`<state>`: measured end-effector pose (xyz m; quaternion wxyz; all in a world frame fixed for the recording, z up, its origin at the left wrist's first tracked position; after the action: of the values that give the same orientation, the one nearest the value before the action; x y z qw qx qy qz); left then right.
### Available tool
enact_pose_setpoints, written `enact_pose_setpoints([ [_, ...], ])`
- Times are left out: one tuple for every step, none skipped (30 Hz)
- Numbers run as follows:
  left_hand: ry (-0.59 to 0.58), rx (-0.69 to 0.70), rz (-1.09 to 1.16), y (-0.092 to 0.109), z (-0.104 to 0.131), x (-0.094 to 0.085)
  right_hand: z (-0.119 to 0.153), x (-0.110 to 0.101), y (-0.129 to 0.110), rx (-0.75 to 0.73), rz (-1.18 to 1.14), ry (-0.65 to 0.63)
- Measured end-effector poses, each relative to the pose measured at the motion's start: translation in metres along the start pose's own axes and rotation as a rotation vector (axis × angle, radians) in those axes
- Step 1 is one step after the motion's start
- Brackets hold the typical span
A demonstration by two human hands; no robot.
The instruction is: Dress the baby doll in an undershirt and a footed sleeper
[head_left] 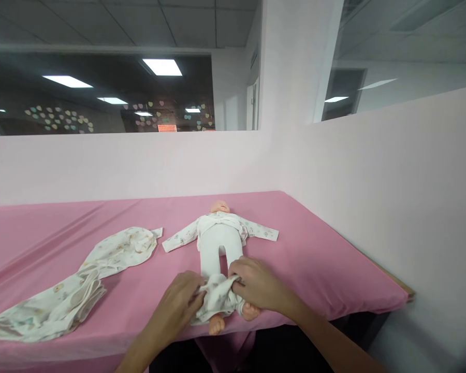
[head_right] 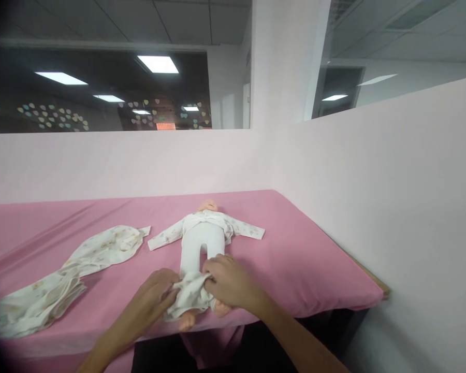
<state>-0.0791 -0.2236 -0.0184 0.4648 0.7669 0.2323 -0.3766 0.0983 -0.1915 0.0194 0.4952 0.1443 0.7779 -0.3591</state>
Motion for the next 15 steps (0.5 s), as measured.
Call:
enact_pose_setpoints([
  [0.045,-0.071,0.078,-0.008,-0.006,-0.003,-0.001,-0.006,0.005,0.047,-0.003,0.068],
  [0.108,-0.149,0.169,-0.016,-0.013,-0.007,-0.002,-0.013,0.012,0.095,-0.014,0.144],
  [0.181,-0.218,0.263,-0.025,-0.021,-0.012,-0.003,-0.019,0.018,0.137,-0.042,0.212],
  [0.248,-0.265,0.352,-0.032,-0.028,-0.016,-0.005,-0.024,0.025,0.168,-0.093,0.258],
  [0.295,-0.287,0.435,-0.037,-0.037,-0.019,-0.007,-0.027,0.032,0.188,-0.168,0.267],
  [0.305,-0.286,0.523,-0.040,-0.046,-0.020,-0.010,-0.028,0.038,0.202,-0.260,0.236],
  [0.276,-0.272,0.622,-0.042,-0.057,-0.018,-0.015,-0.026,0.043,0.212,-0.356,0.181],
  [0.219,-0.248,0.726,-0.042,-0.067,-0.015,-0.019,-0.025,0.047,0.221,-0.445,0.122],
  [0.148,-0.218,0.825,-0.040,-0.076,-0.011,-0.024,-0.024,0.050,0.234,-0.517,0.074],
  [0.083,-0.196,0.907,-0.037,-0.083,-0.007,-0.030,-0.023,0.052,0.249,-0.571,0.039],
  [0.031,-0.184,0.963,-0.035,-0.089,-0.005,-0.036,-0.021,0.053,0.260,-0.618,0.008],
  [-0.003,-0.184,0.994,-0.034,-0.094,-0.003,-0.043,-0.019,0.052,0.261,-0.671,-0.027],
  [-0.031,-0.187,1.008,-0.033,-0.097,-0.002,-0.051,-0.015,0.049,0.251,-0.739,-0.076],
  [-0.055,-0.187,1.018,-0.032,-0.100,-0.001,-0.059,-0.009,0.046,0.237,-0.821,-0.139],
  [-0.073,-0.183,1.026,-0.031,-0.102,-0.001,-0.065,-0.002,0.042,0.225,-0.904,-0.203],
])
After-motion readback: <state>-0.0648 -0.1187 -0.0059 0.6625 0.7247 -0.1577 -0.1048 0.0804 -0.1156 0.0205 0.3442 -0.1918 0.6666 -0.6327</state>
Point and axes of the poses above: each hand's wrist, its own z-axis away from the middle knuckle, its own x-axis out of the palm, y = z × x, the point moved 7 cm from there along -z, towards the middle knuckle, and after that the axes turned 7 degrees about -y, right-handed, at the moved point
